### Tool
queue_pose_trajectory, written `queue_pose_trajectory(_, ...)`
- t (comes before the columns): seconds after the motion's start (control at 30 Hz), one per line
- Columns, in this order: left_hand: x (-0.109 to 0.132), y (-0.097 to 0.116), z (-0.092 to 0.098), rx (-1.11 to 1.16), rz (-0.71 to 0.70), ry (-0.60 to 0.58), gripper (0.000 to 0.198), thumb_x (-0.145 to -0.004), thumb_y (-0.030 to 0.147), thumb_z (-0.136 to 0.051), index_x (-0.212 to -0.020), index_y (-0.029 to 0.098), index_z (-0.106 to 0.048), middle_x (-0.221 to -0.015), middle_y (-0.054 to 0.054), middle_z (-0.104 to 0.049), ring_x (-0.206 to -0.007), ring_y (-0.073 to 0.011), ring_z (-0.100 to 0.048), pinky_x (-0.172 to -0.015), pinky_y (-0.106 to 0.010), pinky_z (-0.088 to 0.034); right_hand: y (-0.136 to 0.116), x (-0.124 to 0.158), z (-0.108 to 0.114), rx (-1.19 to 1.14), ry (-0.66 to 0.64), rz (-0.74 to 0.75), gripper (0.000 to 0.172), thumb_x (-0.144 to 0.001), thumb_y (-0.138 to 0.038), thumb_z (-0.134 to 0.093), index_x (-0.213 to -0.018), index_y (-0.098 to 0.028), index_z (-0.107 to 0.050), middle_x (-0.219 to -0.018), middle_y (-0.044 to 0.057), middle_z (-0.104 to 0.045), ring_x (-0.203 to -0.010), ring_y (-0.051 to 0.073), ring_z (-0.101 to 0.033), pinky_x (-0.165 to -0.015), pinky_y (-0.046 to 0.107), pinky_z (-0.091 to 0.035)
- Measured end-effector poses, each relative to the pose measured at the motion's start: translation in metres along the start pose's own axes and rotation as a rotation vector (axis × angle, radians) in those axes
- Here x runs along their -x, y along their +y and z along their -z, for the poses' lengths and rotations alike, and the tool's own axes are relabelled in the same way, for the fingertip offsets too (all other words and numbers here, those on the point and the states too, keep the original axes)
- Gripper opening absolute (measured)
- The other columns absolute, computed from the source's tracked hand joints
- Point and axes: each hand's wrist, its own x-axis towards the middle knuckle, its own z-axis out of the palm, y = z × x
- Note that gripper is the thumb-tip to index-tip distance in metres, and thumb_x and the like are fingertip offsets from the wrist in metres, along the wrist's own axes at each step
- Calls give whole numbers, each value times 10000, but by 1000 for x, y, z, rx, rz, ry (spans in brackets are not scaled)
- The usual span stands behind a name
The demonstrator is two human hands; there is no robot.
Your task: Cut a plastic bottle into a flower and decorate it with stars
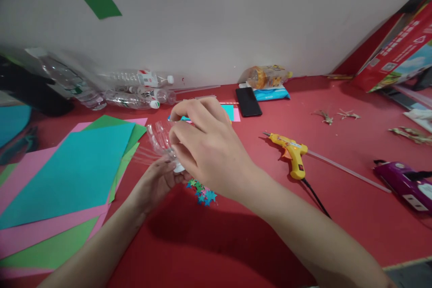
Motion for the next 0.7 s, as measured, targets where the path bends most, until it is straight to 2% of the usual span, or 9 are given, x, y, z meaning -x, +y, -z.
queue_pose_trajectory(0.13,1,3,0,66,30,-52,139,-810,225,-613,-880,134,-691,-814,-75,-717,-689,-170,-671,-643,-270,-536,-1,-3,4,-32,-21,55,156,-893,-110,-496,-777,-199,-550,-916,47,-616,-877,195,-534,-798,378,-421)
queue_pose_trajectory(0.23,2,5,-1,102,47,-88,154,-837,237,-586,-894,140,-691,-826,-71,-722,-689,-154,-668,-645,-247,-530,-4,-3,4,-109,-69,42,159,-899,-96,-476,-779,-188,-528,-822,39,-640,-828,179,-565,-767,339,-427)
queue_pose_trajectory(0.43,5,9,-3,99,83,-120,235,-840,307,-577,-905,112,-689,-758,-74,-717,-592,-134,-644,-544,-209,-498,-9,0,2,-185,-174,-164,100,-946,-179,-428,-861,-183,-481,-865,38,-657,-757,142,-606,-615,260,-406)
queue_pose_trajectory(0.7,5,11,-4,115,126,-118,253,-843,311,-568,-824,92,-694,-682,-75,-707,-533,-120,-628,-515,-191,-496,-8,1,-1,-214,-152,-165,65,-933,-171,-442,-876,-189,-469,-822,10,-625,-703,122,-563,-573,241,-372)
